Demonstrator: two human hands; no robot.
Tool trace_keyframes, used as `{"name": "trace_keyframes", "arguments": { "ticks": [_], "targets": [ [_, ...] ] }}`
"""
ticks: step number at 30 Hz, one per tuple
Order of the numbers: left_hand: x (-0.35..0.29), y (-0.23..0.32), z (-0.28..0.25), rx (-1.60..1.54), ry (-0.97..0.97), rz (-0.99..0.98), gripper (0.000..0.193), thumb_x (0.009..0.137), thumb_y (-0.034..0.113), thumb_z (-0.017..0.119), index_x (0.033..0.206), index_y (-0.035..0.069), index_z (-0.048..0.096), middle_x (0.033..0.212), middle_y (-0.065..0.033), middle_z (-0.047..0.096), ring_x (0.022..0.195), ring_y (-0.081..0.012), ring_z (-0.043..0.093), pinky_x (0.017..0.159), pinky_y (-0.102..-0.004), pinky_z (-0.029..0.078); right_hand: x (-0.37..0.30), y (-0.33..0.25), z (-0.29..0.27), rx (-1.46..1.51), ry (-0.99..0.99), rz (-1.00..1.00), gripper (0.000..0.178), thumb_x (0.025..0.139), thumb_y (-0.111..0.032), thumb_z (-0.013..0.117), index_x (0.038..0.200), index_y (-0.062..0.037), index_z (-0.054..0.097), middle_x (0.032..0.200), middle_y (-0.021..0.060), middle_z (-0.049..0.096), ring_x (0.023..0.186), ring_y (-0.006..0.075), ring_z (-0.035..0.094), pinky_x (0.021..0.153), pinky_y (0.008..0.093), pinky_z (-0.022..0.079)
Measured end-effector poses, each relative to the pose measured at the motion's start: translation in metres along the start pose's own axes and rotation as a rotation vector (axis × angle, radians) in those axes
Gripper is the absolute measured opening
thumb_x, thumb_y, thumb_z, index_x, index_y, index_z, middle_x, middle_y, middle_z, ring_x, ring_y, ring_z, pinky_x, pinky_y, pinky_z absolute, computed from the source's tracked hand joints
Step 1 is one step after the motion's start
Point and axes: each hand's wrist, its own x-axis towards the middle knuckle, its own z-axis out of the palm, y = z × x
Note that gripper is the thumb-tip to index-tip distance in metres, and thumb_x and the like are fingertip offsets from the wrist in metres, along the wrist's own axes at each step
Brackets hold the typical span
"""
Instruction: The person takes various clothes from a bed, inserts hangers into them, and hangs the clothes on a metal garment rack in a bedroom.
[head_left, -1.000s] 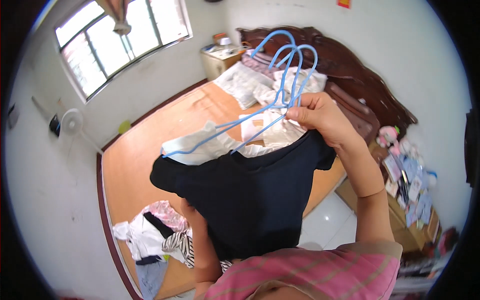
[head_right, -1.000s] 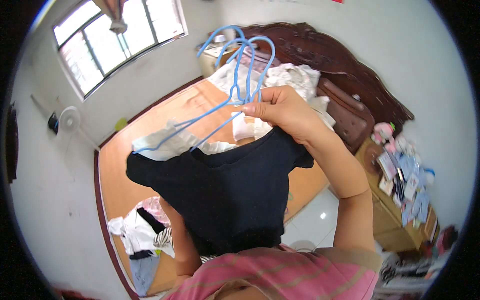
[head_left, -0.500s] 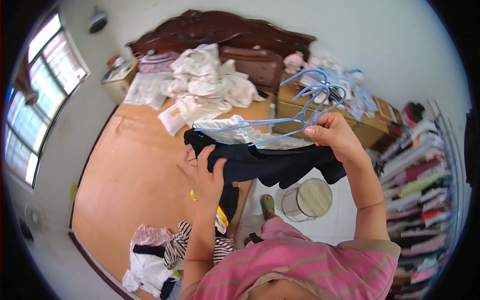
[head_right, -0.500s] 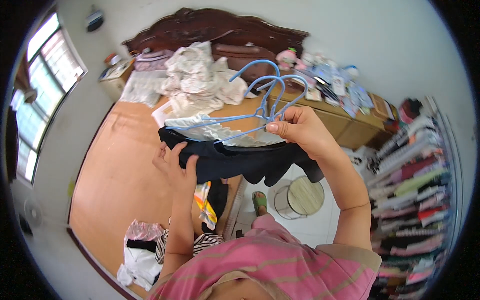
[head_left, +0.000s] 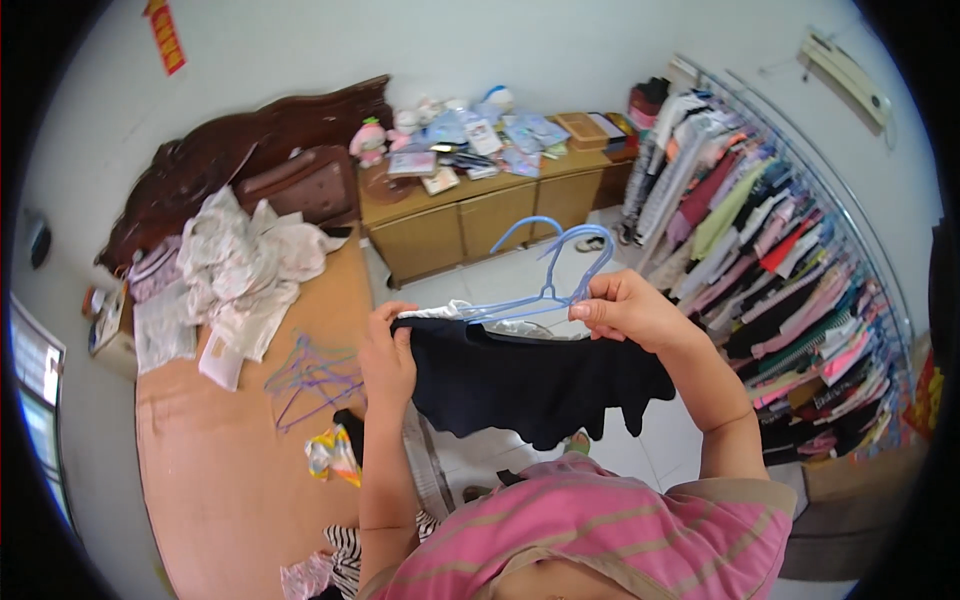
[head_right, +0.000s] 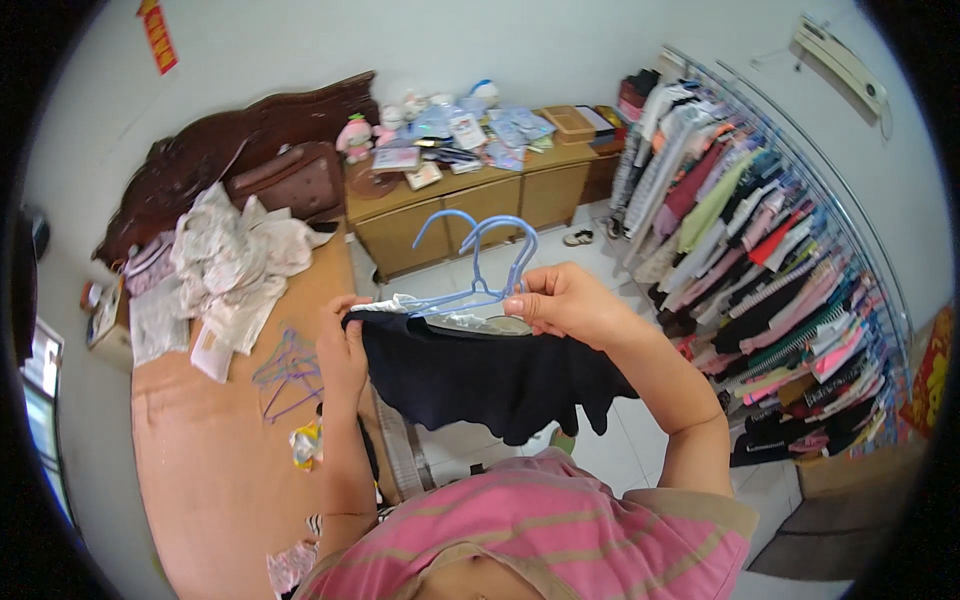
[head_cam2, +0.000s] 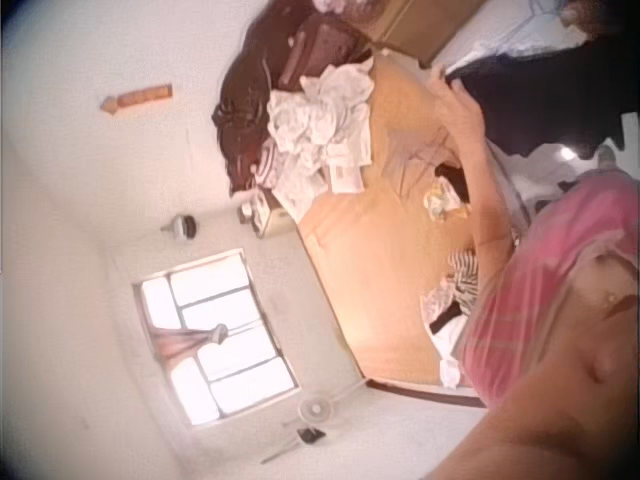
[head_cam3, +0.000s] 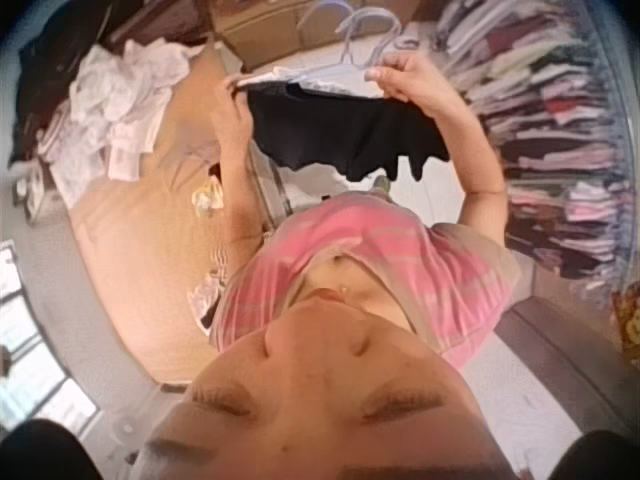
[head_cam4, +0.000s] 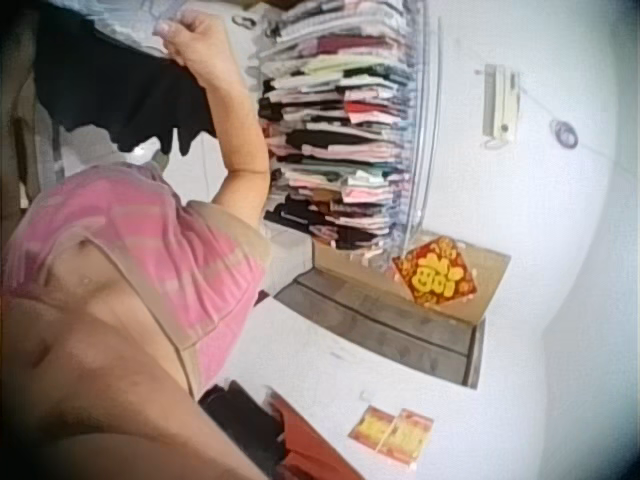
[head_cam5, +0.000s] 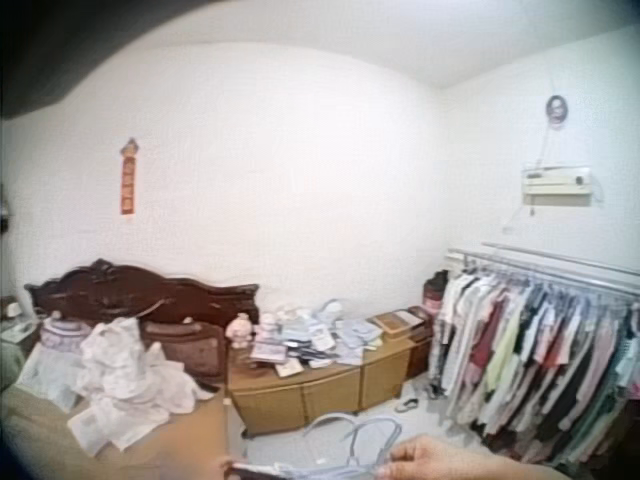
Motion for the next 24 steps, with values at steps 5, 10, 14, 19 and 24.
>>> {"name": "trace_keyframes", "arguments": {
  "ticks": [5, 10, 14, 19, 24],
  "targets": [
    [0.018, 0.067, 0.124, 0.175, -0.062, 0.262, 0.039, 0.078, -0.002, 0.048, 0.116, 0.002, 0.055, 0.117, -0.0161, 0.055, 0.115, -0.0359, 0.045, 0.098, -0.0404, 0.034, -0.035, 0.045, -0.093, 0.168, 0.056, 0.052, 0.025, 0.087, -0.027, 0.060, 0.087, -0.0016, 0.059, 0.058, -0.0031, 0.045, 0.047, 0.0053, 0.039, 0.058, 0.0241, 0.043],
    [0.030, 0.168, 0.252, -0.147, -0.276, 0.380, 0.039, 0.081, 0.021, 0.059, 0.114, -0.002, 0.054, 0.117, -0.0167, 0.055, 0.113, -0.0322, 0.048, 0.096, -0.0389, 0.035, -0.047, 0.094, -0.176, 0.306, 0.102, 0.053, 0.024, 0.091, -0.026, 0.052, 0.090, -0.0026, 0.057, 0.060, -0.0034, 0.046, 0.046, 0.0056, 0.039, 0.059, 0.0241, 0.044],
    [0.028, 0.215, 0.349, -0.306, -0.308, 0.220, 0.034, 0.083, 0.029, 0.062, 0.093, -0.003, 0.054, 0.095, -0.0161, 0.062, 0.089, -0.0287, 0.060, 0.078, -0.0337, 0.046, -0.042, 0.128, -0.217, 0.393, 0.181, 0.006, 0.021, 0.094, -0.018, 0.043, 0.082, -0.0054, 0.054, 0.062, -0.0025, 0.049, 0.047, 0.0058, 0.041, 0.054, 0.0221, 0.041],
    [0.036, 0.246, 0.426, -0.583, -0.351, -0.102, 0.020, 0.088, 0.017, 0.056, 0.086, -0.003, 0.057, 0.067, -0.0096, 0.062, 0.064, -0.0214, 0.062, 0.060, -0.0304, 0.048, -0.027, 0.157, -0.260, 0.388, 0.339, -0.067, 0.022, 0.093, -0.012, 0.035, 0.089, -0.0015, 0.054, 0.068, 0.0011, 0.052, 0.052, 0.0083, 0.045, 0.049, 0.0214, 0.038],
    [0.078, 0.218, 0.479, -0.795, -0.364, -0.206, 0.025, 0.095, 0.019, 0.045, 0.085, 0.000, 0.058, 0.065, -0.0023, 0.054, 0.061, -0.0086, 0.051, 0.057, -0.0221, 0.042, 0.002, 0.184, -0.278, 0.256, 0.391, -0.168, 0.029, 0.094, -0.019, 0.043, 0.113, 0.0027, 0.047, 0.098, 0.0090, 0.057, 0.094, 0.0147, 0.053, 0.085, 0.0297, 0.041]
  ]
}}
